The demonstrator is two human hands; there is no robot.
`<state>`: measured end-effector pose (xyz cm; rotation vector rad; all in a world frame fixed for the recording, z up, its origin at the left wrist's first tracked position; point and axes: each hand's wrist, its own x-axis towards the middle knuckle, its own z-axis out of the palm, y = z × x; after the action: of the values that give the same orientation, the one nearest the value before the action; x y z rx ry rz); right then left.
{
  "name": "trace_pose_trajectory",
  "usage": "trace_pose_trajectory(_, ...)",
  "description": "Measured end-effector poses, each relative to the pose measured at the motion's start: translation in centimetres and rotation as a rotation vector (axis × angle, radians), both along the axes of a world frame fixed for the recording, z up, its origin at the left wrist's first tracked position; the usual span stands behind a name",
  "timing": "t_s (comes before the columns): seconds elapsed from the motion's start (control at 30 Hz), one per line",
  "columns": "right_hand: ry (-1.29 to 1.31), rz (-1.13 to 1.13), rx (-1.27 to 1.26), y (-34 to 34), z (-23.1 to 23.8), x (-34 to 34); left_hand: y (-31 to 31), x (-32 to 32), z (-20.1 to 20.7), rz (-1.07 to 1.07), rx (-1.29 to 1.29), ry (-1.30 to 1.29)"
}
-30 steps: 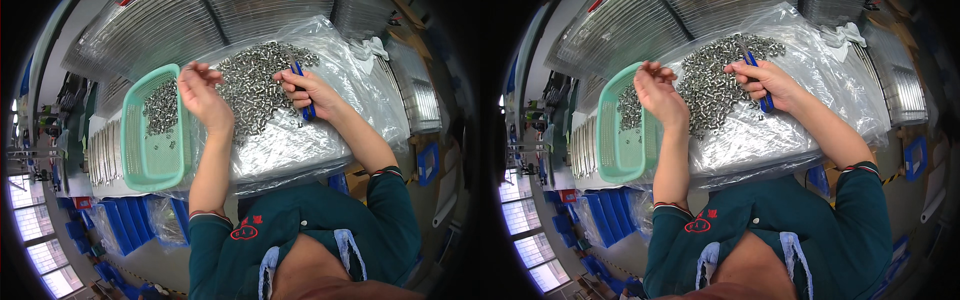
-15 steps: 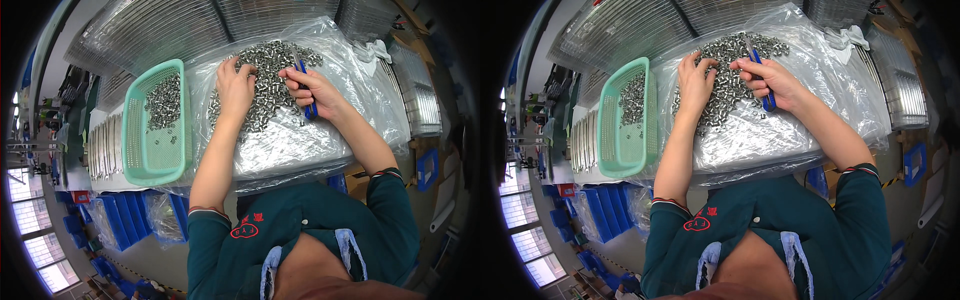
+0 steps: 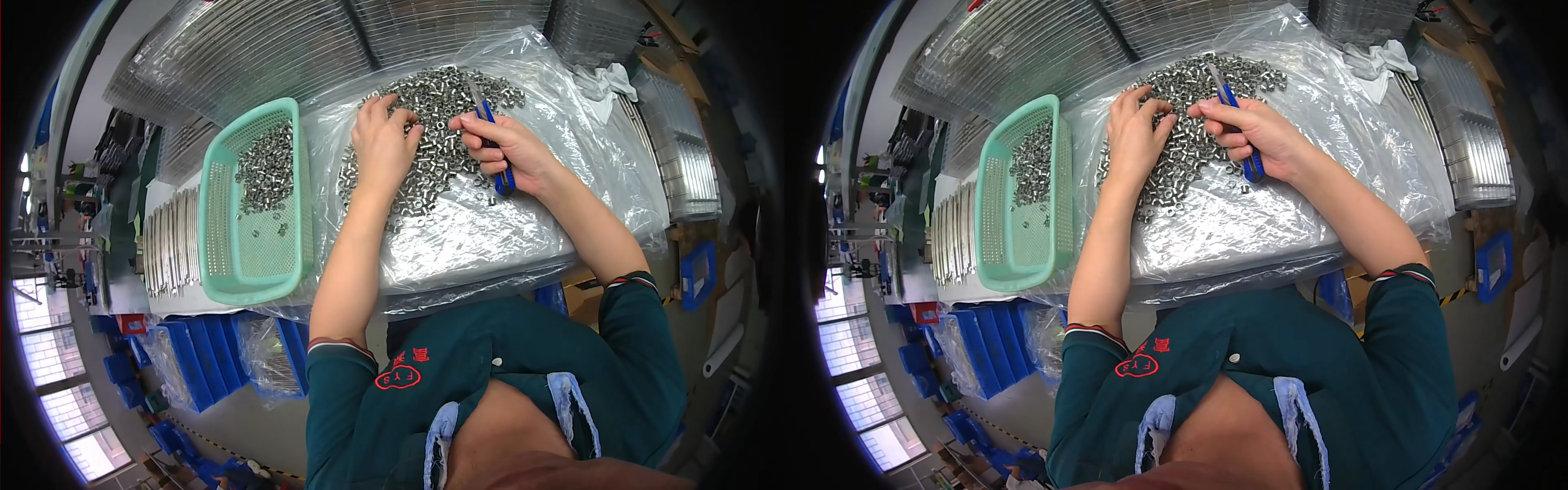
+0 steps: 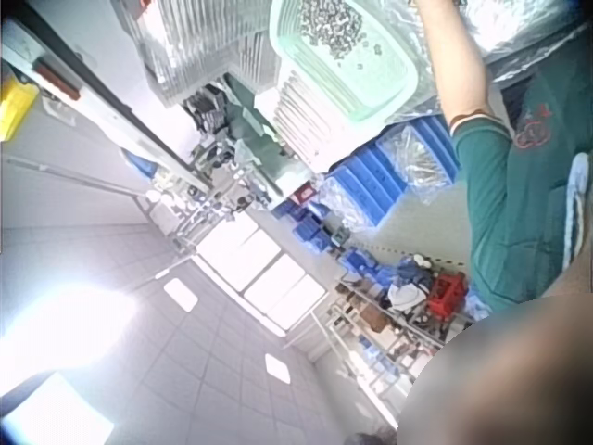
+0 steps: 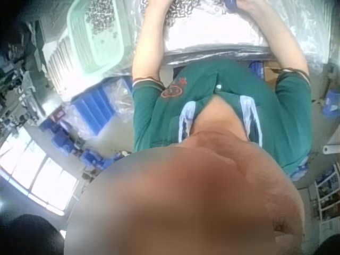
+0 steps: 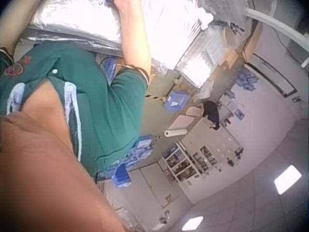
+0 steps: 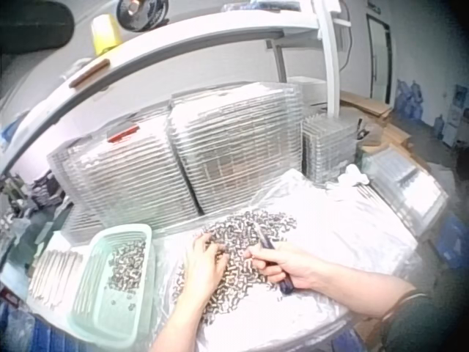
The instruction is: Processing and sorting small metal clips on a workbench using a hand tool.
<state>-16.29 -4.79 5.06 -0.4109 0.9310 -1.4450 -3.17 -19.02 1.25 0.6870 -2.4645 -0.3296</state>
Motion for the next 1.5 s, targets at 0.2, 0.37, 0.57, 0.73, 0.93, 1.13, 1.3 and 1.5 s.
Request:
trace_pose_trajectory(0.2, 0.011, 0.007, 0.006, -0.1, -0.1, 0.0, -0.1, 0.0, 0.0, -0.001, 0.027, 0.011)
trace_pose_trajectory(0.37, 0.031, -0.002, 0.02, 0.0, 0.2, 0.1, 0.1, -0.3, 0.9, -0.077, 0.014, 0.181)
trace_pose_trajectory(0.57, 0.074, -0.032, 0.041, 0.0, 0.0, 0.2, 2.2, -0.3, 3.1, -0.323, 0.044, 0.408)
trace_pose_trajectory(0.73, 0.102, -0.037, 0.027, 0.2, 0.1, 0.2, 2.7, -0.4, 3.3, -0.371, 0.104, 0.419)
trace_pose_trajectory(0.93, 0.076, -0.046, 0.027, 0.2, 0.1, 0.2, 2.8, -0.3, 3.3, -0.374, 0.122, 0.406)
trace_pose_trajectory(1.13, 0.255, -0.026, 0.01, 0.1, 0.1, 0.4, 3.2, -0.5, 3.3, -0.375, 0.062, 0.422)
trace_pose_trajectory(1.3, -0.092, 0.022, 0.012, 0.1, -0.3, -0.4, 2.6, 0.2, 3.0, -0.322, 0.255, 0.533)
trace_pose_trajectory(1.5, -0.137, 0.046, 0.004, 0.0, -0.3, -0.3, 3.1, -0.6, 3.5, -0.106, 0.421, 0.687)
